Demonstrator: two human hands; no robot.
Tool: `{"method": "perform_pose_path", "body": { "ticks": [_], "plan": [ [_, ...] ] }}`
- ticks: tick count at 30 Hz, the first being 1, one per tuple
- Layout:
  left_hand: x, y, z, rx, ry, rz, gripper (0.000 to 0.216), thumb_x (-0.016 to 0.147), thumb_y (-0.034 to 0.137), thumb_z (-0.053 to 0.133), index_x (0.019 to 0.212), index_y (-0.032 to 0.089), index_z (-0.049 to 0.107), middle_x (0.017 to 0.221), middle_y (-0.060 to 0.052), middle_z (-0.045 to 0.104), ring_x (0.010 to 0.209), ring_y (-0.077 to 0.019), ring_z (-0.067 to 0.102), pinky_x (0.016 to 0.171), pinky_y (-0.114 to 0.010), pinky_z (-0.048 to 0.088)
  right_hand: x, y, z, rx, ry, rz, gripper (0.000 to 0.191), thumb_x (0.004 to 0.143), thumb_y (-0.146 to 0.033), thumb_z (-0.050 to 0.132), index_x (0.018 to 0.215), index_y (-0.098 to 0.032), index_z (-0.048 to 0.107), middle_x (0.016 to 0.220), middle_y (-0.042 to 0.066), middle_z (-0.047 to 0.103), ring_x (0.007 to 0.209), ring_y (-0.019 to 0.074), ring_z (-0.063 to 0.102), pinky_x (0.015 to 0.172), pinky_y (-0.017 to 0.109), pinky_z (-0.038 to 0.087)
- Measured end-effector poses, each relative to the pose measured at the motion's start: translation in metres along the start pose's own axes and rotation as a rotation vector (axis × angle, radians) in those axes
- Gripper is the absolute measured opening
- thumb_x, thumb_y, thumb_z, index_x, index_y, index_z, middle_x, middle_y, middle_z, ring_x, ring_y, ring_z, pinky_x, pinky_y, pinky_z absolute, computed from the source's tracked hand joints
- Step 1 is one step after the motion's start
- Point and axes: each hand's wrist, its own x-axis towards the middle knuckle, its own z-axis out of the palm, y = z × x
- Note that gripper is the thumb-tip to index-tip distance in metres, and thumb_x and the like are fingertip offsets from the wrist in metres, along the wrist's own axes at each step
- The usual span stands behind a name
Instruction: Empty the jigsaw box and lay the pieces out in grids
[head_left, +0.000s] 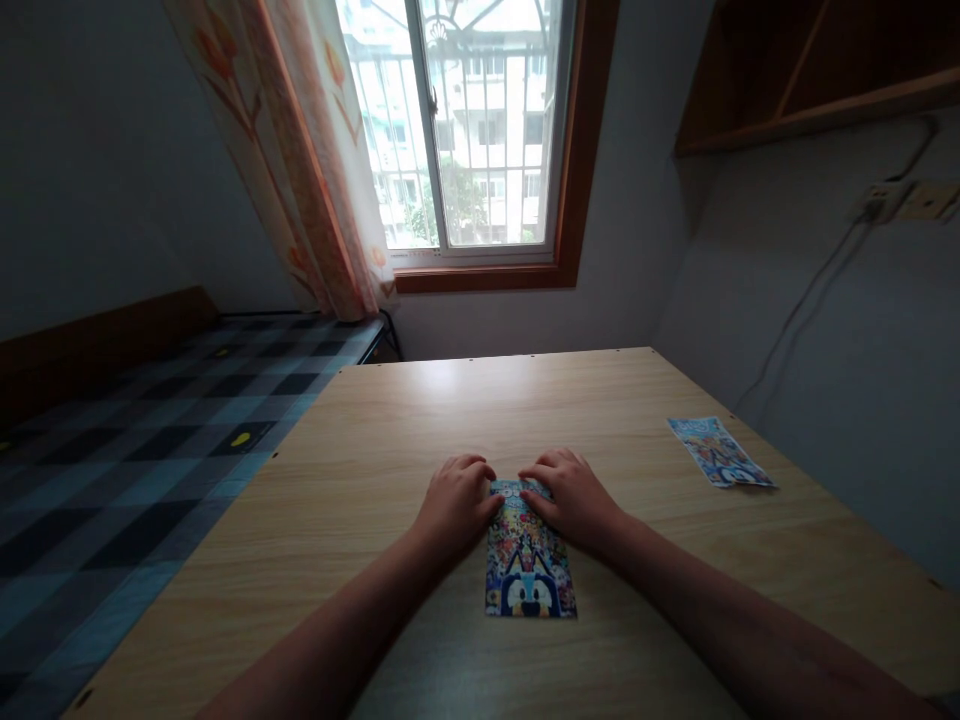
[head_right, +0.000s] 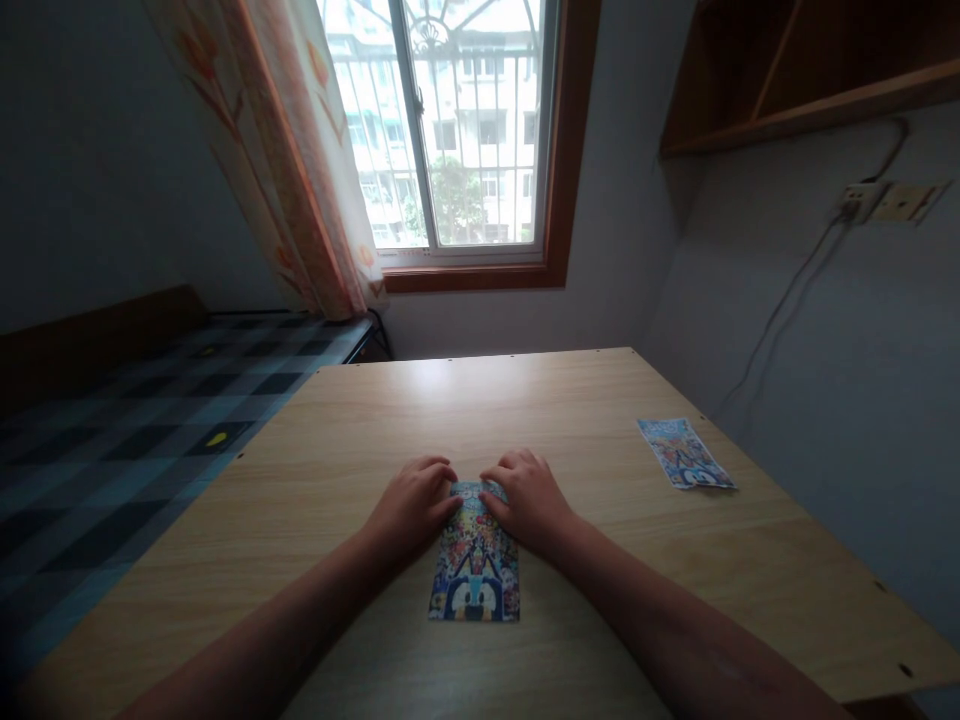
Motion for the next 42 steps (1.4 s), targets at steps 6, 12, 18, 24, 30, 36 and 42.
{"method": "perform_pose_path", "body": {
  "ticks": [6,12,18,24,30,36,42],
  "plan": [
    [-0.001,0.003,0.001,-0.032,0.006,0.025,0.020,0.075,0.021,0.078,0.093,0.021,0.070,0.118,-0.009,0.067,0.114,-0.0282,0.058,0.102,-0.044,0.044,0.001,-0.002,0.004,0.023,0.007,-0.038,0.025,0.091,-0.035,0.066,0.113,-0.028,0.074,0.108,0.006,0.066,0.106,0.0235,0.053,0.097,0.039,0.038],
    [-0.001,0.003,0.002,-0.054,0.019,0.036,0.014,0.077,0.022,0.074,0.091,0.021,0.070,0.114,-0.008,0.069,0.111,-0.0270,0.060,0.100,-0.042,0.046,0.002,-0.003,0.007,0.045,0.022,-0.040,0.021,0.090,-0.031,0.067,0.109,-0.027,0.075,0.107,0.006,0.067,0.106,0.0233,0.054,0.097,0.038,0.038],
    [0.002,0.003,0.004,-0.092,0.062,0.060,0.009,0.079,0.013,0.065,0.081,0.021,0.070,0.101,-0.006,0.072,0.100,-0.0230,0.063,0.095,-0.037,0.047,0.002,-0.004,0.007,0.083,0.030,-0.061,0.017,0.090,-0.029,0.068,0.105,-0.027,0.076,0.102,0.005,0.069,0.103,0.0225,0.055,0.095,0.037,0.039],
    [0.001,0.004,0.000,-0.143,0.009,0.040,0.008,0.079,0.013,0.064,0.077,0.020,0.069,0.079,-0.002,0.070,0.077,-0.0177,0.062,0.073,-0.029,0.047,0.004,-0.002,0.010,0.135,0.048,-0.080,0.014,0.091,-0.024,0.067,0.099,-0.027,0.077,0.096,0.003,0.071,0.099,0.0209,0.057,0.094,0.036,0.039],
    [0.000,0.003,0.000,-0.232,-0.027,0.002,0.013,0.081,0.018,0.063,0.088,0.020,0.074,0.081,-0.002,0.074,0.073,-0.0161,0.064,0.068,-0.026,0.047,0.004,-0.001,0.009,0.139,0.044,-0.073,0.013,0.093,-0.026,0.065,0.097,-0.027,0.078,0.094,0.004,0.072,0.097,0.0204,0.058,0.092,0.035,0.040],
    [0.002,0.003,0.000,-0.209,-0.056,0.093,0.017,0.085,0.020,0.061,0.087,0.023,0.078,0.087,-0.002,0.077,0.082,-0.0182,0.068,0.078,-0.030,0.049,0.004,-0.001,0.009,0.130,0.047,-0.083,0.013,0.093,-0.027,0.066,0.097,-0.028,0.078,0.094,0.003,0.073,0.096,0.0197,0.058,0.092,0.034,0.040],
    [0.002,0.004,-0.003,-0.219,-0.084,0.055,0.020,0.084,0.019,0.060,0.090,0.023,0.079,0.091,-0.003,0.078,0.087,-0.0195,0.070,0.080,-0.029,0.050,0.004,0.001,0.011,0.113,0.049,-0.090,0.013,0.093,-0.028,0.066,0.097,-0.028,0.078,0.094,0.004,0.073,0.097,0.0200,0.059,0.092,0.035,0.041]
  ]
}}
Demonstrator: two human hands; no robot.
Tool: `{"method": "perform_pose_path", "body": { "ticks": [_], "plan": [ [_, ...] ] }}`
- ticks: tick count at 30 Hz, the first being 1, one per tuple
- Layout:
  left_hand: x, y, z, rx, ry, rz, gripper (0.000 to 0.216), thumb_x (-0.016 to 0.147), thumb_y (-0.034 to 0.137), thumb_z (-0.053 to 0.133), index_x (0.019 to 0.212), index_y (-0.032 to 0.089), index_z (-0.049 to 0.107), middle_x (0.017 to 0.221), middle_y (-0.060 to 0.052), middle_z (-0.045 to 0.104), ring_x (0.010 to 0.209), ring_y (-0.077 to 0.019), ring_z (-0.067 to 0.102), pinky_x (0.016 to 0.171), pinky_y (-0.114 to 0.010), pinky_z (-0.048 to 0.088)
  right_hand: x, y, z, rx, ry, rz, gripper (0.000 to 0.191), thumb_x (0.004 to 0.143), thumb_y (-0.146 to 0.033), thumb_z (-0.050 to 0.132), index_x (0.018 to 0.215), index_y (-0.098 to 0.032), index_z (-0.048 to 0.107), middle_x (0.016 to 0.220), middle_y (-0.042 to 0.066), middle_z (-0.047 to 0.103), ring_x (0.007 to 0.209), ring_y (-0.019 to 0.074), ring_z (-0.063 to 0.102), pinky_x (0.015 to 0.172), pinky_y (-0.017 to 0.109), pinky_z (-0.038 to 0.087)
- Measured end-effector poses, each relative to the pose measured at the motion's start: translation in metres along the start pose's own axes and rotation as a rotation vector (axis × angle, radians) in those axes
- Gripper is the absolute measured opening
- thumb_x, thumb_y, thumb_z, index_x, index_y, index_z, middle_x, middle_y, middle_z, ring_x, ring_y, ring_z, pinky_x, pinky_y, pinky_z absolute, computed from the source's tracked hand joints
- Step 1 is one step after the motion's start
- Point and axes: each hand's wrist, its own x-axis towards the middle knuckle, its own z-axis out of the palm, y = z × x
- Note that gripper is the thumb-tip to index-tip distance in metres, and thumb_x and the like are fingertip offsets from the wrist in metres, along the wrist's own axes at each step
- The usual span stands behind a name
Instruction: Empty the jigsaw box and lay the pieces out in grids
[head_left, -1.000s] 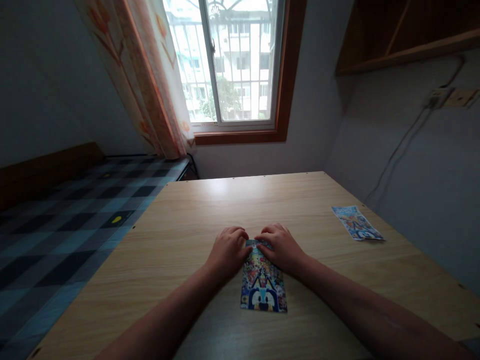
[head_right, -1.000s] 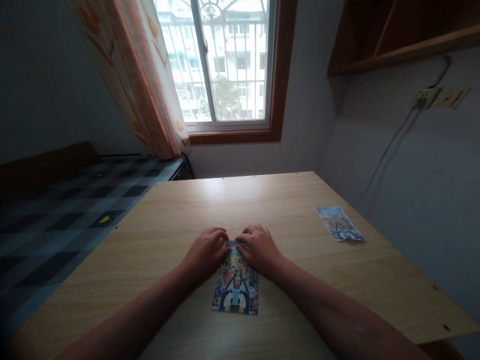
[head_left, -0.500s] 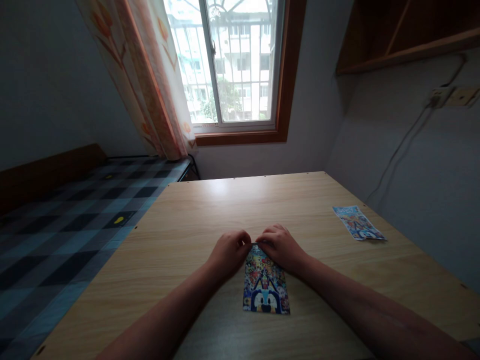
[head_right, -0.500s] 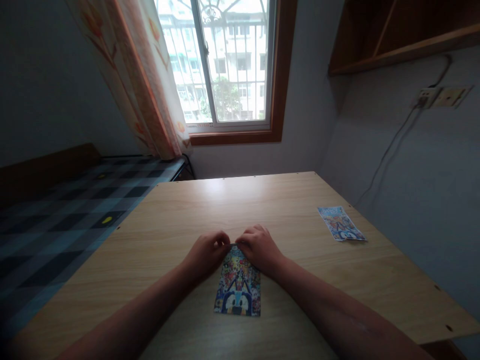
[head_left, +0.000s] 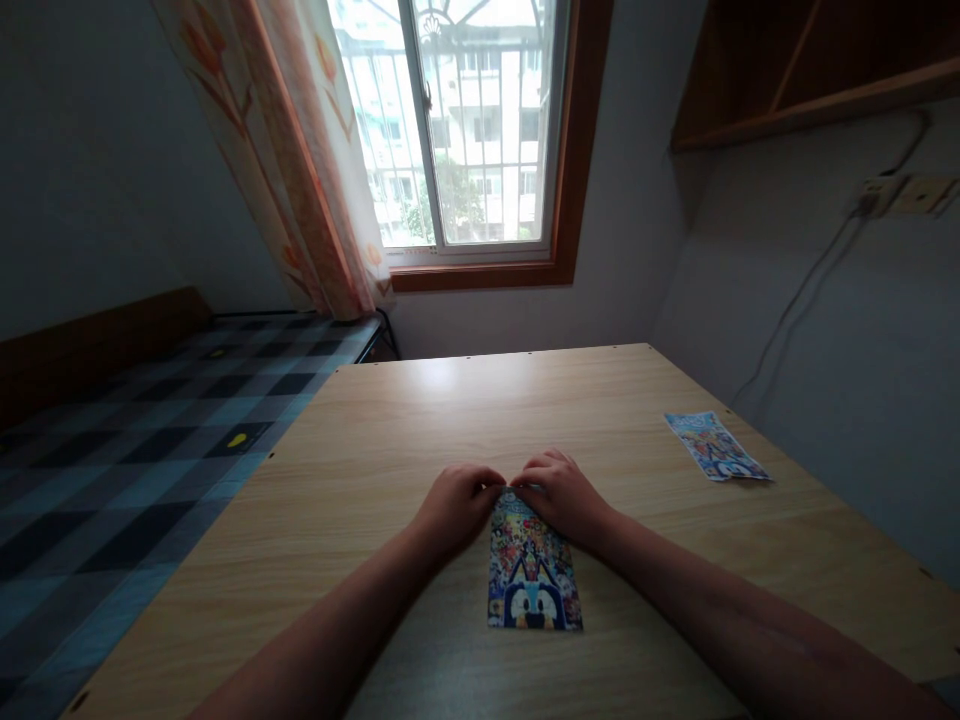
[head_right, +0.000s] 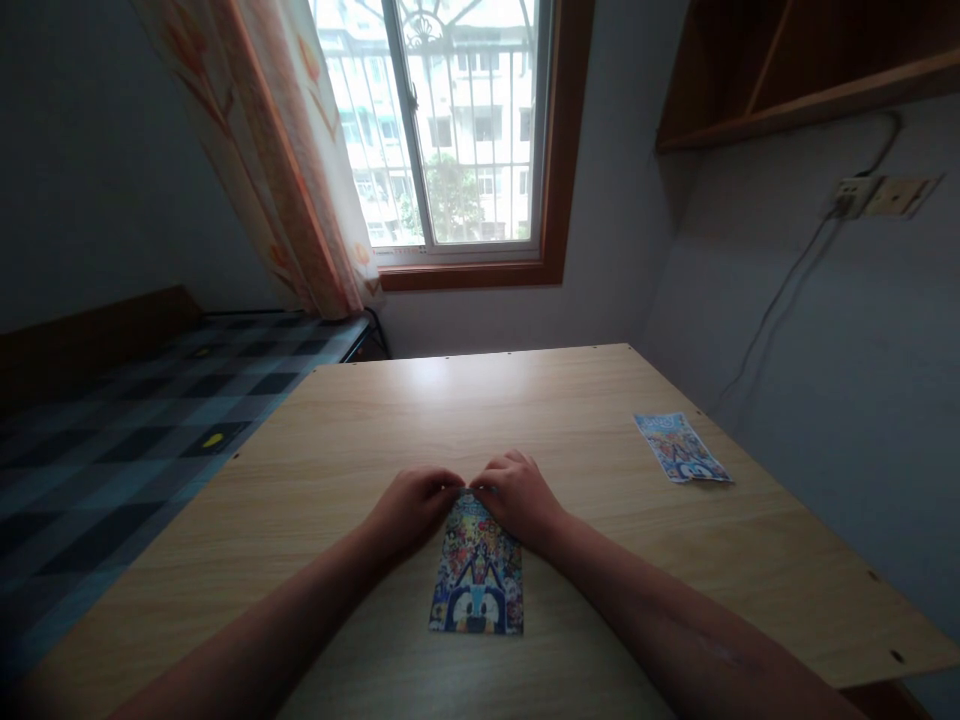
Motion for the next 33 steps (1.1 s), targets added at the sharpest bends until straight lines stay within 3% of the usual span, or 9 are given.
{"method": "perform_pose_path", "body": {
  "ticks": [23,33],
  "plan": [
    [0.0008,-0.0047,0.0002,-0.063,0.063,-0.060,0.023,0.083,0.016,0.060,0.095,0.021,0.079,0.094,-0.003,0.079,0.087,-0.0197,0.072,0.081,-0.030,0.052,0.0007,-0.0046,-0.0017,0.108,0.050,-0.025,0.013,0.090,-0.018,0.068,0.093,-0.025,0.078,0.089,0.001,0.076,0.091,0.0182,0.063,0.091,0.033,0.042],
    [0.0010,-0.0100,0.0030,-0.020,0.074,-0.050,0.022,0.084,0.017,0.061,0.097,0.022,0.078,0.086,-0.002,0.077,0.078,-0.0174,0.069,0.073,-0.028,0.050,0.0001,-0.0003,0.0033,-0.012,0.082,-0.113,0.010,0.089,-0.018,0.070,0.089,-0.026,0.077,0.087,0.001,0.076,0.090,0.0204,0.061,0.091,0.036,0.040]
  ]
}}
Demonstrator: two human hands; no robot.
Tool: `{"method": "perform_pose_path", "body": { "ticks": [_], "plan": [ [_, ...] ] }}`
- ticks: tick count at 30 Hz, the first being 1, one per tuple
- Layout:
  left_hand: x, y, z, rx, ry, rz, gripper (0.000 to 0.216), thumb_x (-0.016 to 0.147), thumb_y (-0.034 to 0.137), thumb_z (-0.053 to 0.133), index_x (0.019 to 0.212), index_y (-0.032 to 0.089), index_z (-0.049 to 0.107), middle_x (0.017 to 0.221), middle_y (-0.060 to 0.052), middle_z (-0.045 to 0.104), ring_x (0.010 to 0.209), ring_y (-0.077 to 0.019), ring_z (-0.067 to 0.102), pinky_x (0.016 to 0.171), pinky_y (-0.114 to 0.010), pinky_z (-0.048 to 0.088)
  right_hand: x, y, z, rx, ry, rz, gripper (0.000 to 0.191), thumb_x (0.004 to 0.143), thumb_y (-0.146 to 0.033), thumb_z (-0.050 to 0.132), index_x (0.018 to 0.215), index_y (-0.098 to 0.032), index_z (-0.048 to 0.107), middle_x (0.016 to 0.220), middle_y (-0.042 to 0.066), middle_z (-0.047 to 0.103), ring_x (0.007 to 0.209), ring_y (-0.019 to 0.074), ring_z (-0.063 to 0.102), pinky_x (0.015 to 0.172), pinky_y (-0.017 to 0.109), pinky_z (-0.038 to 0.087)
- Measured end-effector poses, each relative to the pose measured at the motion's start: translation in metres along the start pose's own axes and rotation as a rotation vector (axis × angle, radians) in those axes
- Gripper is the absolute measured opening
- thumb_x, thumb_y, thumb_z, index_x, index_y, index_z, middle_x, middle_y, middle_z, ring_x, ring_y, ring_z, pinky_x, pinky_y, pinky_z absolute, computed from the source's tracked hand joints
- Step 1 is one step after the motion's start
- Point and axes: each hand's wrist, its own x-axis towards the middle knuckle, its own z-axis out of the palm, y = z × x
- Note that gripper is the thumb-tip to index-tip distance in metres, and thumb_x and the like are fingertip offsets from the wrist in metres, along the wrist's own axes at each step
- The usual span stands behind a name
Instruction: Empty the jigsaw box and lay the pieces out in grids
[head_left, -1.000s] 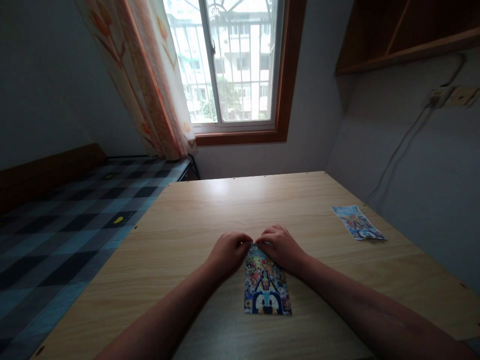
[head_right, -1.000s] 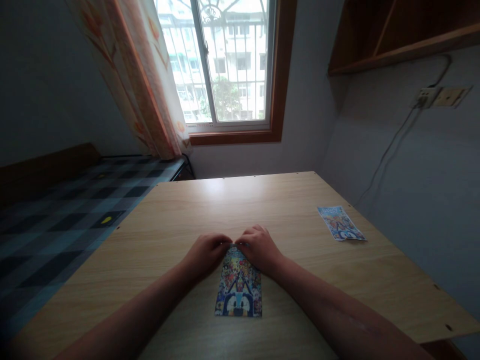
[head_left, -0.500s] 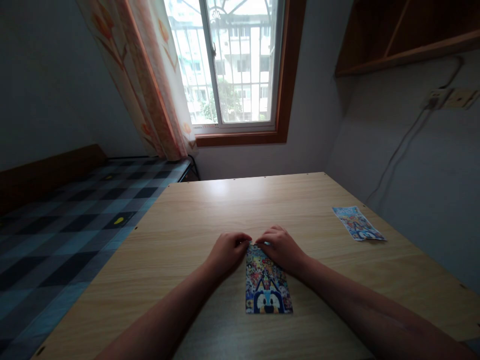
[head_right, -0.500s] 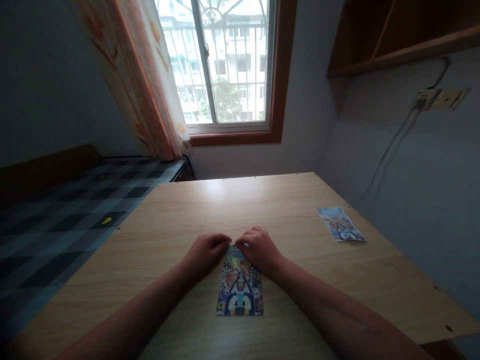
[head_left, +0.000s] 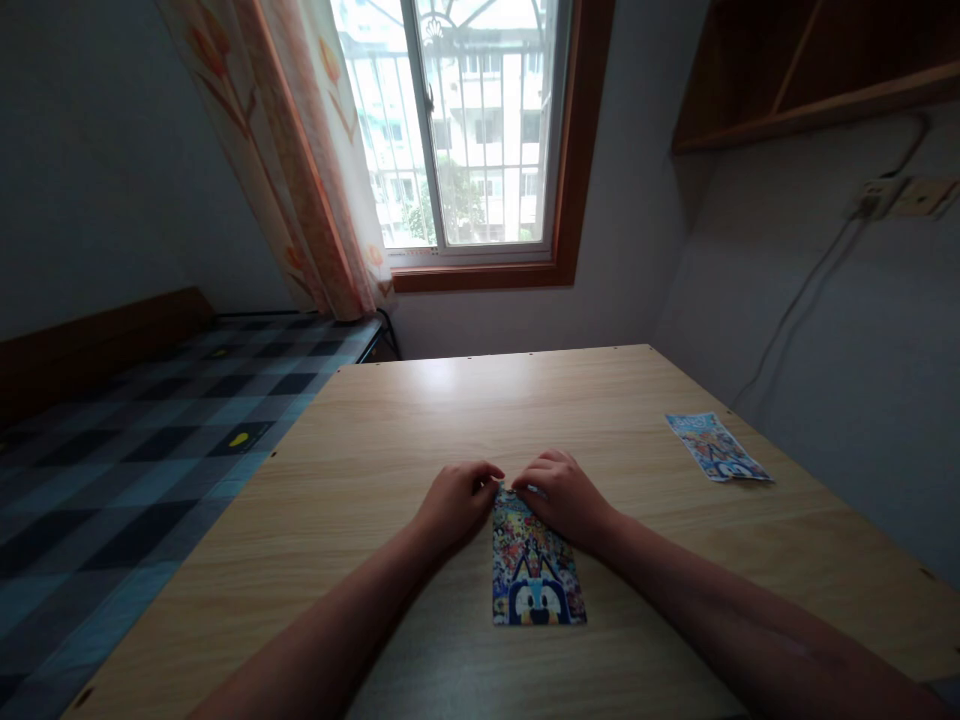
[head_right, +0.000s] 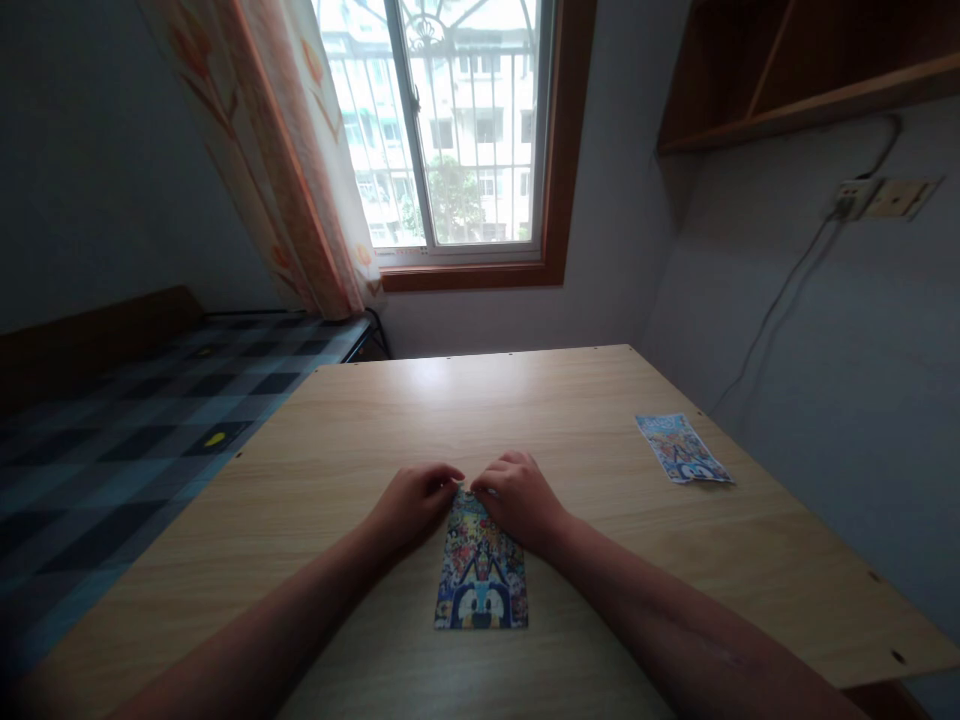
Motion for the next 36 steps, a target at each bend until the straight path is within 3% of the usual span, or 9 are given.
{"method": "perform_pose_path", "body": {
  "ticks": [8,23,31,36],
  "plan": [
    [-0.0020,0.0005,0.0019,0.073,-0.030,0.157,0.024,0.083,0.015,0.060,0.096,0.023,0.079,0.086,-0.003,0.074,0.080,-0.0177,0.065,0.075,-0.028,0.047,-0.0002,-0.0064,-0.0047,-0.038,-0.008,-0.036,0.009,0.089,-0.018,0.068,0.087,-0.023,0.076,0.086,0.002,0.075,0.089,0.0207,0.059,0.091,0.037,0.039],
    [-0.0023,0.0023,-0.0003,0.060,-0.016,0.130,0.012,0.078,0.010,0.062,0.082,0.020,0.068,0.078,0.000,0.069,0.074,-0.0156,0.060,0.070,-0.026,0.043,-0.0008,-0.0082,-0.0030,-0.019,0.035,-0.014,0.012,0.088,-0.013,0.064,0.085,-0.021,0.072,0.081,0.002,0.072,0.087,0.0205,0.058,0.088,0.036,0.039],
    [-0.0013,0.0040,-0.0021,0.047,-0.026,0.140,0.020,0.079,0.008,0.062,0.091,0.021,0.072,0.080,0.000,0.071,0.076,-0.0158,0.062,0.073,-0.027,0.044,-0.0010,-0.0089,-0.0041,-0.029,0.038,-0.020,0.008,0.087,-0.015,0.065,0.084,-0.021,0.070,0.083,0.002,0.071,0.089,0.0205,0.058,0.090,0.036,0.038],
    [-0.0012,0.0033,-0.0024,0.077,-0.027,0.140,0.012,0.077,0.009,0.065,0.078,0.019,0.071,0.075,0.000,0.069,0.074,-0.0159,0.060,0.070,-0.027,0.042,-0.0010,-0.0089,-0.0037,-0.030,0.045,-0.006,0.006,0.084,-0.015,0.067,0.081,-0.020,0.069,0.079,0.004,0.067,0.088,0.0206,0.057,0.088,0.035,0.040]
  ]
}}
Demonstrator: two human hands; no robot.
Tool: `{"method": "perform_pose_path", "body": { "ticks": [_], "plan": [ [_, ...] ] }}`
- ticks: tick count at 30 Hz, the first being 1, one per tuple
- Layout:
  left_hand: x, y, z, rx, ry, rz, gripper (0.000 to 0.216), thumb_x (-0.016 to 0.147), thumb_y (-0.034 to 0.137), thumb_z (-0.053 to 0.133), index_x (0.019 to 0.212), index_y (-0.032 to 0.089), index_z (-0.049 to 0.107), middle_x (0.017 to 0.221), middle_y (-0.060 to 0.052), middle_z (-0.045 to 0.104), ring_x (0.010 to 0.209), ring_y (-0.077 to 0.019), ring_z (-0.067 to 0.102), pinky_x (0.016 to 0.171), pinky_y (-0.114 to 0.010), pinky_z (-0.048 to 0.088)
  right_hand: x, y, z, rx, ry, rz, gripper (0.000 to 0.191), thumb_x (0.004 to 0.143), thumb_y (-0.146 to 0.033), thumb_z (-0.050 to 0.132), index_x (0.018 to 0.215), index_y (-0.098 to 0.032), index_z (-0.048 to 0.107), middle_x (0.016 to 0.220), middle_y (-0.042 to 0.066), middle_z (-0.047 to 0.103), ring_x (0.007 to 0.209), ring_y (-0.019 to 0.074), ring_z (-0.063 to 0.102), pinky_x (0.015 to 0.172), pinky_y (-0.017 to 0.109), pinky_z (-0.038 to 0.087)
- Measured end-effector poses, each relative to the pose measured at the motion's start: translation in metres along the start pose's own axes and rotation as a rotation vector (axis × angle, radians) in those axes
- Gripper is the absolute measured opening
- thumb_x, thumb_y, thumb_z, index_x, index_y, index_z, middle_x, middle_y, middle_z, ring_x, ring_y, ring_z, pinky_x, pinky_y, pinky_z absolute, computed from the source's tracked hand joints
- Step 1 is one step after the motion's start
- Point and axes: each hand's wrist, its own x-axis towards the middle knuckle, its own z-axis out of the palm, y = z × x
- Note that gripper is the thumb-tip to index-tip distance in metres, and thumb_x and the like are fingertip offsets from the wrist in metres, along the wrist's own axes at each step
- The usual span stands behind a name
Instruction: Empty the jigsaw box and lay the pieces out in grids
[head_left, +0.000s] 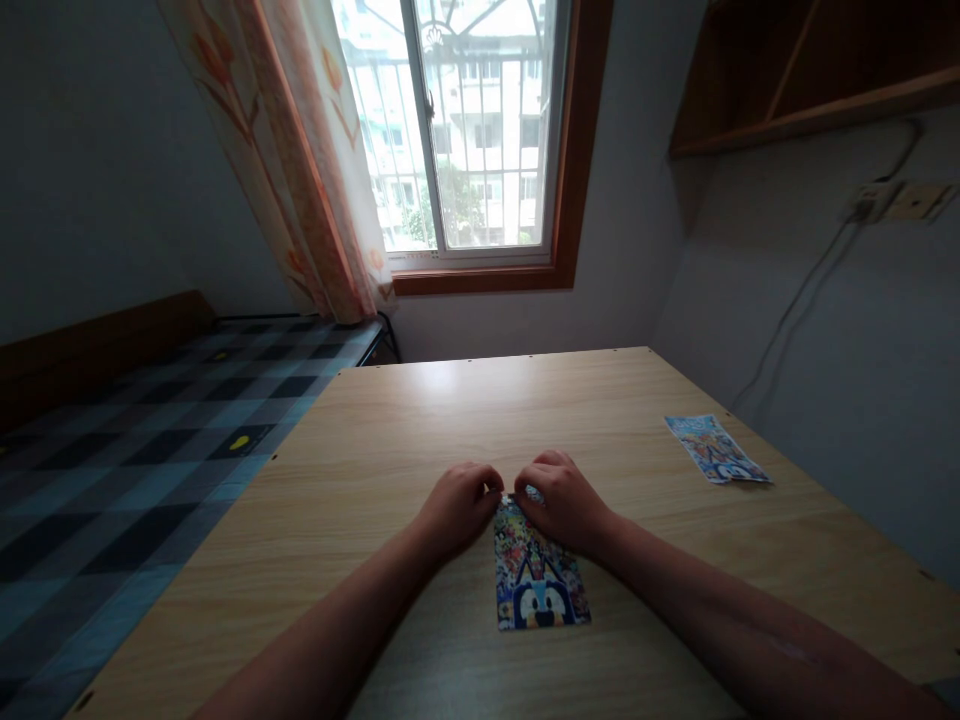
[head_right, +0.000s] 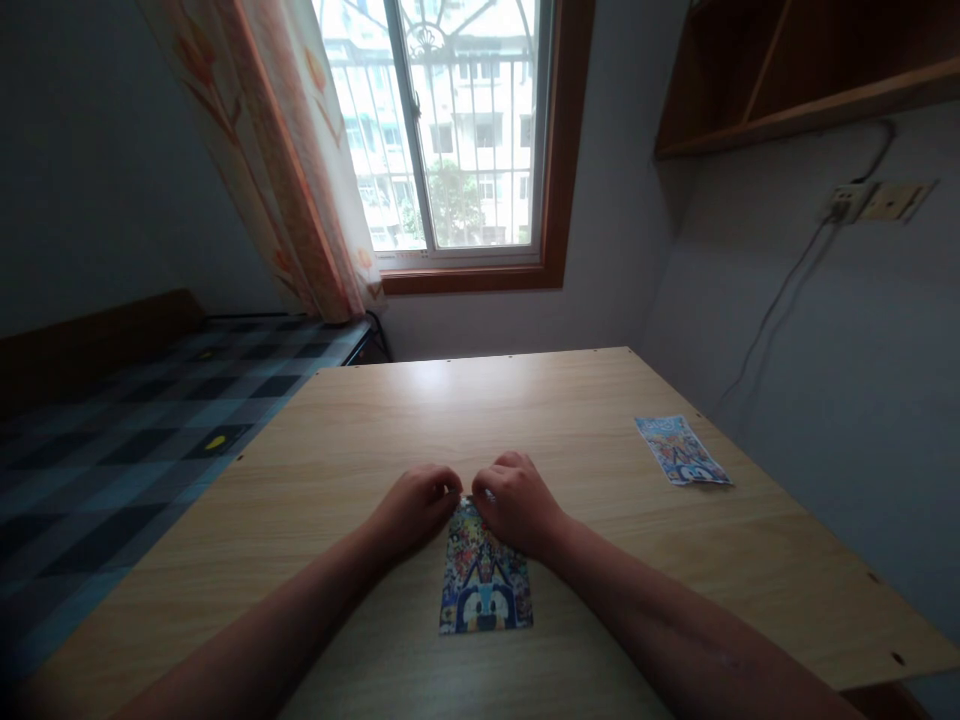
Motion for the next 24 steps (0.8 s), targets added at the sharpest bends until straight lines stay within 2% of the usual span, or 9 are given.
{"method": "perform_pose_path", "body": {
  "ticks": [5,10,14,17,20,24],
  "plan": [
    [-0.001,0.000,-0.001,-0.004,0.013,-0.028,0.012,0.078,0.012,0.066,0.083,0.020,0.072,0.079,0.000,0.070,0.075,-0.0163,0.061,0.070,-0.027,0.043,-0.001,0.000,0.000,0.046,0.018,0.028,0.007,0.084,-0.014,0.068,0.086,-0.020,0.072,0.083,0.005,0.067,0.087,0.0204,0.058,0.088,0.035,0.042],
    [0.001,-0.007,0.000,0.028,0.037,-0.033,0.017,0.083,0.013,0.063,0.089,0.022,0.076,0.083,-0.002,0.073,0.080,-0.0179,0.063,0.077,-0.030,0.046,0.000,0.002,0.001,0.080,-0.006,0.007,0.030,0.084,-0.011,0.068,0.110,-0.025,0.072,0.092,0.003,0.073,0.093,0.0217,0.059,0.093,0.038,0.042],
    [0.002,-0.014,-0.001,0.082,0.035,-0.062,0.015,0.084,0.016,0.065,0.090,0.023,0.078,0.087,-0.004,0.073,0.085,-0.0204,0.064,0.083,-0.034,0.047,0.000,0.005,0.004,0.039,-0.020,-0.031,0.021,0.088,-0.015,0.067,0.104,-0.026,0.076,0.091,0.003,0.075,0.093,0.0215,0.060,0.093,0.038,0.042],
    [0.002,-0.015,-0.001,0.107,0.087,-0.091,0.016,0.084,0.019,0.067,0.096,0.022,0.078,0.097,-0.007,0.072,0.095,-0.0235,0.062,0.089,-0.038,0.047,0.000,0.006,0.006,0.033,-0.011,-0.044,0.016,0.090,-0.017,0.066,0.100,-0.025,0.076,0.090,0.004,0.075,0.092,0.0210,0.061,0.092,0.038,0.042],
    [0.001,-0.011,-0.001,0.106,0.153,-0.076,0.018,0.085,0.018,0.067,0.098,0.023,0.077,0.104,-0.007,0.070,0.102,-0.0247,0.060,0.094,-0.041,0.045,0.000,0.005,0.006,0.080,0.008,-0.004,0.019,0.088,-0.015,0.068,0.104,-0.025,0.074,0.092,0.003,0.075,0.093,0.0210,0.062,0.093,0.038,0.042],
    [-0.002,0.000,-0.001,0.068,0.168,0.019,0.011,0.087,0.025,0.069,0.094,0.024,0.078,0.099,-0.006,0.071,0.097,-0.0234,0.060,0.092,-0.041,0.045,0.000,0.003,0.003,0.162,0.057,0.078,0.027,0.082,-0.011,0.073,0.106,-0.024,0.070,0.091,0.002,0.073,0.092,0.0211,0.062,0.090,0.037,0.044]
  ]
}}
